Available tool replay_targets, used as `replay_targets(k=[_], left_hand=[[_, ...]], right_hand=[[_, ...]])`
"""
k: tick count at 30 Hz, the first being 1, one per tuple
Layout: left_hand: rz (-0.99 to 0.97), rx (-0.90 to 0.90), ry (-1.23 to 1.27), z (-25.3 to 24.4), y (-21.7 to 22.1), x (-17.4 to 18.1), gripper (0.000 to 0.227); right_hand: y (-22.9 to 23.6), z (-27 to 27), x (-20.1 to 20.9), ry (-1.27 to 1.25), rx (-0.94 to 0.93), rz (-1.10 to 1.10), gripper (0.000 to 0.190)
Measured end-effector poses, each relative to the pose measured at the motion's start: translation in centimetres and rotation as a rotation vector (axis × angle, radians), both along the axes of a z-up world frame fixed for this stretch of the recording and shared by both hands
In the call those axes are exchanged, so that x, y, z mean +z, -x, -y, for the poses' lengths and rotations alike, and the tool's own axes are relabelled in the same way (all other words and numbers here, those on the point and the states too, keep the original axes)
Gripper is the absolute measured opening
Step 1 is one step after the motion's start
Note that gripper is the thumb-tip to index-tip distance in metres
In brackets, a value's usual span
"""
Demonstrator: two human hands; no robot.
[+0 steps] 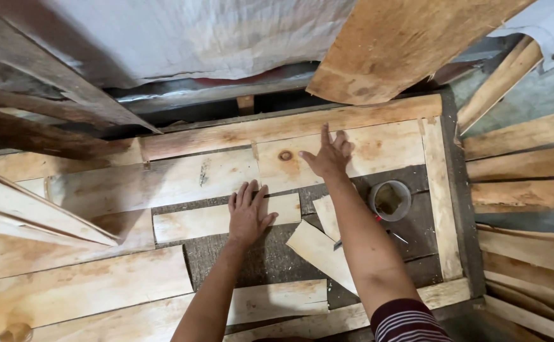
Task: The person is shown cutting and fitting thin wood strips to a wooden frame.
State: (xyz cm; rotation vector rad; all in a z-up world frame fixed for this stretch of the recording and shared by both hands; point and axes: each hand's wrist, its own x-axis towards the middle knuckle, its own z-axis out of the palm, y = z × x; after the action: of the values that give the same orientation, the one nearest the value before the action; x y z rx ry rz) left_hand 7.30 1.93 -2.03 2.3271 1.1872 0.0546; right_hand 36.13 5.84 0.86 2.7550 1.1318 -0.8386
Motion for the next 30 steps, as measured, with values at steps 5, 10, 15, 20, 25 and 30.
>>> replay_targets(k=[5, 10, 15, 20, 25, 30], left_hand=[[0.003, 0.051, 0.044, 0.2, 1.2, 2.1, 0.099], [-0.072, 0.016, 0.046, 0.8, 3.3, 1.6, 0.110], [-0.123, -0.052, -0.009, 1.3, 4.4, -0.6, 0.102], [-0.092, -0.061, 0.017, 1.1, 4.3, -0.1, 0.096], [-0.165, -0.030, 0.169, 0.0, 2.0, 5.7, 0.088], [0.074, -0.024, -0.084, -0.6, -1.0, -0.9, 0.055]], right_hand=[[0.0, 0.2, -0.9, -0.024, 0.020, 0.006, 0.120], [0.2, 0.3, -0.8, -0.035, 0.025, 0.006, 0.120], [0.1, 0.2, -0.5, -0.026, 0.004, -0.002, 0.122], [0.2, 0.2, -0.6, -0.018, -0.001, -0.012, 0.122], [0.2, 0.0, -0.5, -0.020, -0.024, 0.000, 0.121], [0.1, 0.1, -0.8, -0.042, -0.028, 0.000, 0.122]])
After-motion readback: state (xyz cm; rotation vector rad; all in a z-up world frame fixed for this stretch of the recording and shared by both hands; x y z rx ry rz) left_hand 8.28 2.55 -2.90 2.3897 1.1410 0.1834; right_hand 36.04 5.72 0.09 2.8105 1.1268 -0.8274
